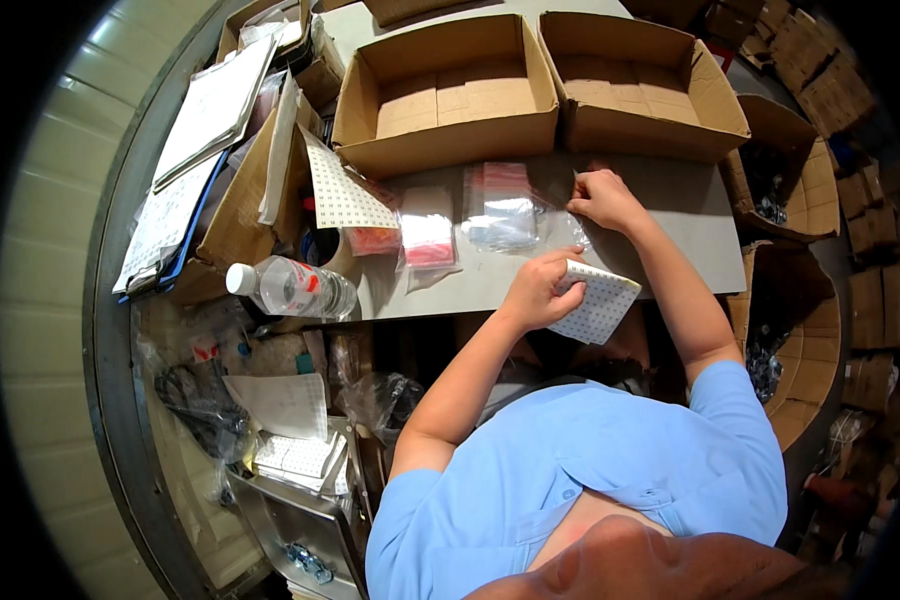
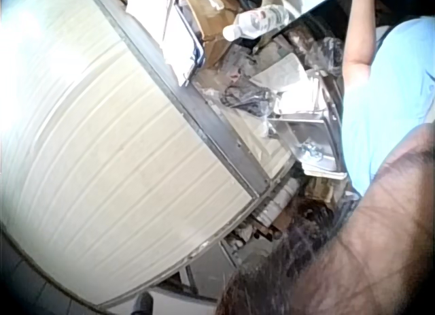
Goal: The person places small silver items into small plastic bags by hand and then puts the filled bags into cardboard boxes.
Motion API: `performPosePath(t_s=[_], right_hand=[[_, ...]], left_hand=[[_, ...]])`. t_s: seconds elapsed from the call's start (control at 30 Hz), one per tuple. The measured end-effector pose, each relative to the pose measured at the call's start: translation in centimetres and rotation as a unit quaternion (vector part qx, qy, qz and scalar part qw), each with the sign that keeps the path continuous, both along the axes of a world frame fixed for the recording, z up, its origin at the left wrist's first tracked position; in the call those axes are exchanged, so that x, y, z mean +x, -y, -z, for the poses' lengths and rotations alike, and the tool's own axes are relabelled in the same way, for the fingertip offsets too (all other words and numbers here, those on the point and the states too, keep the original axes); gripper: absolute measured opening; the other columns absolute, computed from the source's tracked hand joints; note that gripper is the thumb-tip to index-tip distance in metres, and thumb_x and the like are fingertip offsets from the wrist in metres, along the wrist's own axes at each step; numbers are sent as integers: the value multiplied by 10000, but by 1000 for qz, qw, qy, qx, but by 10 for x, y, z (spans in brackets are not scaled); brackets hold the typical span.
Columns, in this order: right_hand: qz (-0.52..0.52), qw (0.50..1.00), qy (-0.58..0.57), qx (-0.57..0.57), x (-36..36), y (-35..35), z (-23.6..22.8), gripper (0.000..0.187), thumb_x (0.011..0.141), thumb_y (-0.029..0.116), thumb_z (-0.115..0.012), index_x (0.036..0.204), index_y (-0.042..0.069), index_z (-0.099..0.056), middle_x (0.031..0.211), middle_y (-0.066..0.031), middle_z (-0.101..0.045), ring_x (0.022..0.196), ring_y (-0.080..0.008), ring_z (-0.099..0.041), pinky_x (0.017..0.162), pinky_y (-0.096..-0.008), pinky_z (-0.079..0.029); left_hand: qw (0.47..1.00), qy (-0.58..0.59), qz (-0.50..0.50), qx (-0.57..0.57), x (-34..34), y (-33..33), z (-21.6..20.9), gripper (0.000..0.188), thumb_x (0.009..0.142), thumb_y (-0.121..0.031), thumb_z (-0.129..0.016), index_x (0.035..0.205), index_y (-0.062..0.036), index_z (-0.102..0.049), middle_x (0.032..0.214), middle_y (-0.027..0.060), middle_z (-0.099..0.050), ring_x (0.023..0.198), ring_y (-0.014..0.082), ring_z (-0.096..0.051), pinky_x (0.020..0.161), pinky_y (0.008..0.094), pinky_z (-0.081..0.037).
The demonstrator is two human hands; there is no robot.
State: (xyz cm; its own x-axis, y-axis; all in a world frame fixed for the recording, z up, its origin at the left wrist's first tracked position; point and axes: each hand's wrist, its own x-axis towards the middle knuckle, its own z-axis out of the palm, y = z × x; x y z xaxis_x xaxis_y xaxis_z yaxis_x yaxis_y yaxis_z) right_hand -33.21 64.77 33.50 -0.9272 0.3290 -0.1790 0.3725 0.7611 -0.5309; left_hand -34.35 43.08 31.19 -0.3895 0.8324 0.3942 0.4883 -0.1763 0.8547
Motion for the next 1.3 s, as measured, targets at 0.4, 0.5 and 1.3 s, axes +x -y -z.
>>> performPosePath(t_s=[0.4,0.5,1.3], right_hand=[[-192,977,1,90,43,2,-34,714,697,248,-772,1364,265,-518,1462,-168,-375,1287,-429,-372,1073,-475,-353],[-177,981,-46,63,40,4,-32,562,678,148,-806,1208,184,-622,1336,-148,-471,1200,-370,-456,1003,-429,-420],[-51,976,-198,-68,-4,-30,-91,200,728,93,-660,888,-6,-593,788,-135,-620,738,-208,-588,698,-328,-475]], left_hand=[[999,-43,4,-6,-3,3,-13,145,765,-106,-650,881,-19,-656,928,146,-656,1212,350,-544,1063,499,-360],[999,33,-25,10,-6,15,-16,169,778,-84,-650,914,14,-666,894,162,-660,1067,322,-638,902,390,-492],[981,46,-184,32,-18,32,-4,193,787,-65,-670,933,61,-662,917,116,-662,756,172,-635,678,278,-505]])
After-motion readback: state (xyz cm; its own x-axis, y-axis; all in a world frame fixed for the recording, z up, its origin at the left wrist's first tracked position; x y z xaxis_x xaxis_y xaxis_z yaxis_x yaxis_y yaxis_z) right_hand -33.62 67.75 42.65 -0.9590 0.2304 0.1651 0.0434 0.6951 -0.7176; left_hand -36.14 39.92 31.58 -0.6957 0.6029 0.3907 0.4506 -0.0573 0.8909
